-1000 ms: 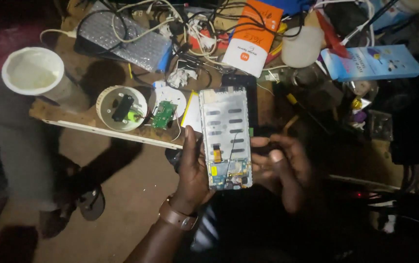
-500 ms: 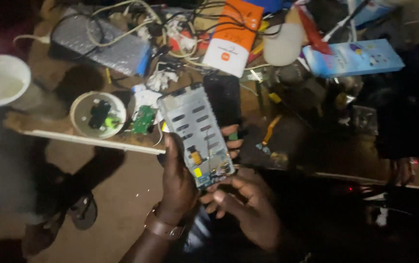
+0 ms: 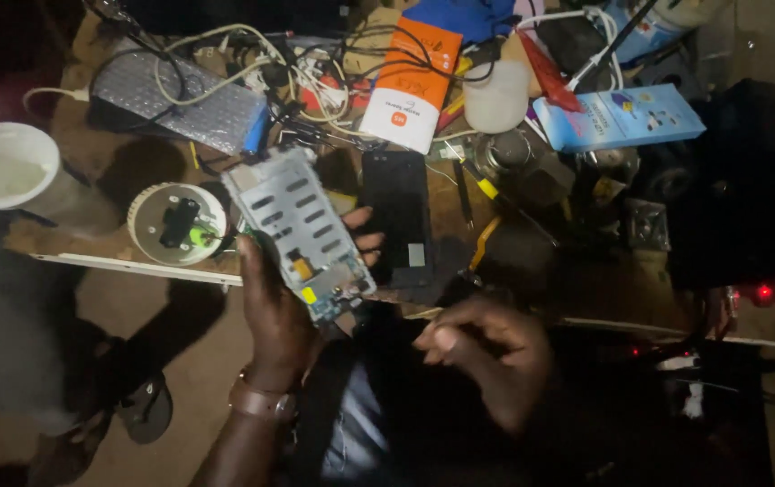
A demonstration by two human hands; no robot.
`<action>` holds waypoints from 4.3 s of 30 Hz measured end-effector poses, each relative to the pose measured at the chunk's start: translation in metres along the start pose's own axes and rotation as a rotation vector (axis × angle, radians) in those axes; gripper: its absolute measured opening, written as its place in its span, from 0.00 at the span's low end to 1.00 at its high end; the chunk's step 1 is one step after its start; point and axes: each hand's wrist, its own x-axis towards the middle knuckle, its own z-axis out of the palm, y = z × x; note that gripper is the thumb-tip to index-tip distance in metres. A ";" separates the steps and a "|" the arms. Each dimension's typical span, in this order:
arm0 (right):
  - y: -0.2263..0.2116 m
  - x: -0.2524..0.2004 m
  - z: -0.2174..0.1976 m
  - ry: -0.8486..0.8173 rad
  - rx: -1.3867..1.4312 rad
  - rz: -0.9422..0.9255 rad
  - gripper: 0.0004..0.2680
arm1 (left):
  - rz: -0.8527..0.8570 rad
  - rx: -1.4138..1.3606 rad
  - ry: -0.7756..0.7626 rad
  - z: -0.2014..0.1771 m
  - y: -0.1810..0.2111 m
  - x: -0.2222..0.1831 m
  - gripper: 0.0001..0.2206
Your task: Testing a smartphone's software functionality and then disassembling the hardware components on a workbench.
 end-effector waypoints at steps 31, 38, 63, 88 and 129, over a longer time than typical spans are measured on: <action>0.011 0.024 -0.033 0.288 -0.174 0.043 0.16 | -0.553 -0.055 -0.332 0.008 -0.012 -0.014 0.49; 0.007 0.025 -0.048 0.129 -0.252 0.186 0.16 | -0.815 0.058 -0.598 0.016 -0.027 -0.020 0.46; 0.005 -0.024 0.032 -0.036 0.397 0.437 0.22 | -0.443 -0.606 -0.291 0.022 -0.046 -0.023 0.38; 0.017 -0.030 0.021 -0.184 0.101 0.329 0.24 | -0.506 -0.652 -0.371 0.019 -0.038 -0.026 0.47; 0.024 -0.034 0.019 -0.192 0.001 0.228 0.22 | -0.525 -0.700 -0.380 0.018 -0.039 -0.027 0.49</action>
